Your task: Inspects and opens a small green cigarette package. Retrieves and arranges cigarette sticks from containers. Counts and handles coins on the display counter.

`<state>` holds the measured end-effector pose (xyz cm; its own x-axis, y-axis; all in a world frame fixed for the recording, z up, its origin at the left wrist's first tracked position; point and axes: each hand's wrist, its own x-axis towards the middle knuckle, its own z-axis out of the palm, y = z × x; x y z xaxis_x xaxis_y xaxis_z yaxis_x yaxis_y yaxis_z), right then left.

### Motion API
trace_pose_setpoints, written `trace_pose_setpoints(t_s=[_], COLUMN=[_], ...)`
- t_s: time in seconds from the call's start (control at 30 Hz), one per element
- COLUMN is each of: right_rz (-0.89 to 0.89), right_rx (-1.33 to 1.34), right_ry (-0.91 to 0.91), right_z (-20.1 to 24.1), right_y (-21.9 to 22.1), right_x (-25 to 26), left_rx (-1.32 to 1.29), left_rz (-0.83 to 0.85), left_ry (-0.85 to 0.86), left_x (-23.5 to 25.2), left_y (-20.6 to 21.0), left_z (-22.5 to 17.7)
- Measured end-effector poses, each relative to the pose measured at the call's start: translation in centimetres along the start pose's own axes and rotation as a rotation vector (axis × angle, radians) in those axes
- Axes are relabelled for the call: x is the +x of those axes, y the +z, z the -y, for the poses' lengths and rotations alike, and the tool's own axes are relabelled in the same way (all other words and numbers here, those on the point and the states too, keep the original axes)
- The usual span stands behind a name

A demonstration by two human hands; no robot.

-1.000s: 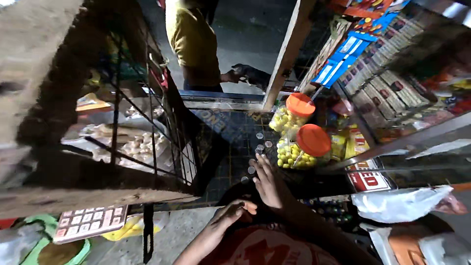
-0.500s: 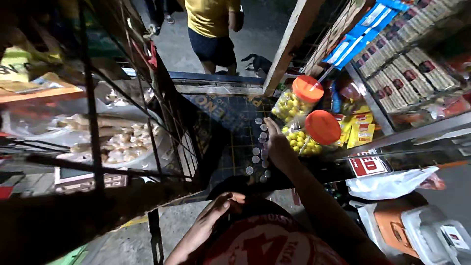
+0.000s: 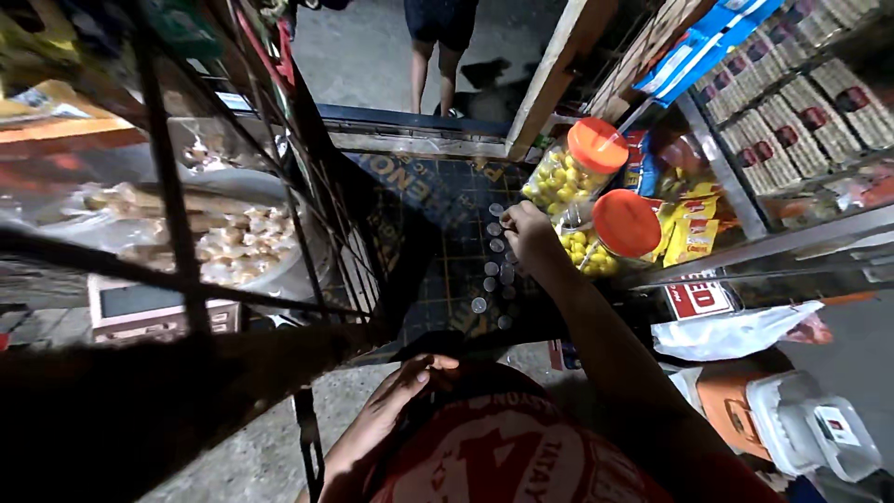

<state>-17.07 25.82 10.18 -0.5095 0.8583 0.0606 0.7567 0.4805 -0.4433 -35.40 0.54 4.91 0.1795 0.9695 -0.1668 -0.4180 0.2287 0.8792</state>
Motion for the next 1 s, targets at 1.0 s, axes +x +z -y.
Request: trace_pose_setpoints(t_s=[1.0], right_rz=[0.530], right_rx=[0.029], right_ry=[-0.003], right_z=[3.8], right_y=[0.4], right_x=[2.2], left_rx=[-0.157], left_rz=[-0.152], left_ry=[-0.195], left_x=[0.3], left_y=[-0.6], left_z=[3.7])
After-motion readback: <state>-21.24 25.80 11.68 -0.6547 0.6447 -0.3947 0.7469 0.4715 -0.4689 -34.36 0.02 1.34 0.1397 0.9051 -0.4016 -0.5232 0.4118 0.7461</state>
